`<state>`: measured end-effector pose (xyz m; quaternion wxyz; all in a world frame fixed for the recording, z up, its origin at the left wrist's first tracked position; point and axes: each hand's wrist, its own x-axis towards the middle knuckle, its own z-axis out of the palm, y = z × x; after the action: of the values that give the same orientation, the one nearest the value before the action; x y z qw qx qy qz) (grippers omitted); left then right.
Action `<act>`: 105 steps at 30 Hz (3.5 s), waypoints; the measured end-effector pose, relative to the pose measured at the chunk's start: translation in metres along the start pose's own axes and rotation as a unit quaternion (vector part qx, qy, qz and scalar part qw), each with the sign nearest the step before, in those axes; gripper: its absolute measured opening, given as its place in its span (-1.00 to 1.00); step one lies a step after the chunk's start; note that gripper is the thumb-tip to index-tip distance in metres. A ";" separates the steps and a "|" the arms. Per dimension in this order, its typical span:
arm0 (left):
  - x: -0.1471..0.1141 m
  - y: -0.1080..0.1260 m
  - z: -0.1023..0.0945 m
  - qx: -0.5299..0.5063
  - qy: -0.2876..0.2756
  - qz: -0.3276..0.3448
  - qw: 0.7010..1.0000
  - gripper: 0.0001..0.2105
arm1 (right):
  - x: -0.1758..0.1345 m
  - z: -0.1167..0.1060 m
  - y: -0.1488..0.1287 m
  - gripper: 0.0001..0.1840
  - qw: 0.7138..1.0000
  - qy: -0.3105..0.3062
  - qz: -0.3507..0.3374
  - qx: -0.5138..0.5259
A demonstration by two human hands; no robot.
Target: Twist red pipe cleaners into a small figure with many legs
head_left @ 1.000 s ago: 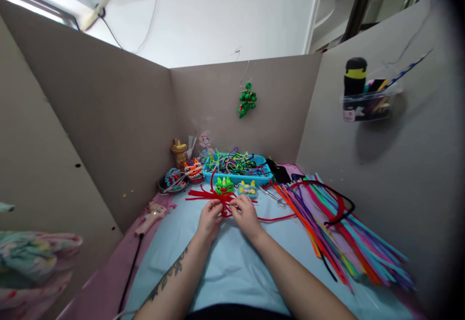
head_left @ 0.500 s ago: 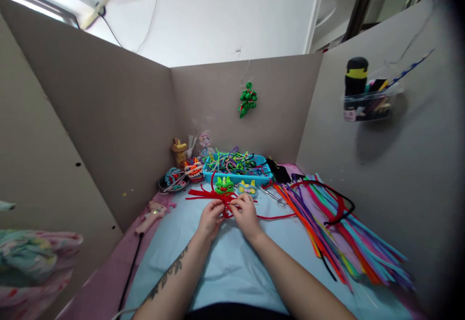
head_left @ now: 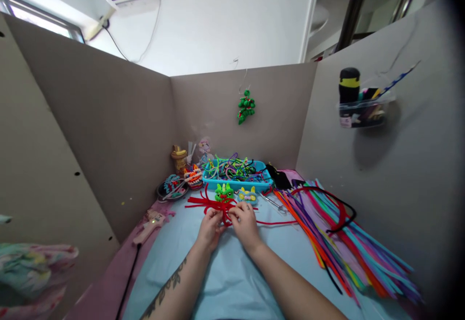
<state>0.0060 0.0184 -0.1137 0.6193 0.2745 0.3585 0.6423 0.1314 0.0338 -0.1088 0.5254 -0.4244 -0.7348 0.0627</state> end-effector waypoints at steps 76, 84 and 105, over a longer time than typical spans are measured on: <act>0.006 -0.007 0.004 0.163 0.039 0.134 0.977 -0.53 | 0.001 -0.011 -0.012 -0.85 0.994 -0.074 0.040 -0.064; 0.006 -0.003 0.000 0.140 0.032 0.116 0.983 -0.51 | 0.006 -0.011 -0.003 -0.90 0.993 -0.071 0.082 -0.049; 0.001 -0.004 0.003 0.167 0.043 0.175 0.969 -0.58 | 0.001 -0.002 -0.003 -0.89 0.990 -0.108 0.058 -0.072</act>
<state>0.0105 0.0192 -0.1149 0.4265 0.4045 0.4339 0.6827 0.1318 0.0318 -0.1059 0.4067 -0.4938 -0.7638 0.0853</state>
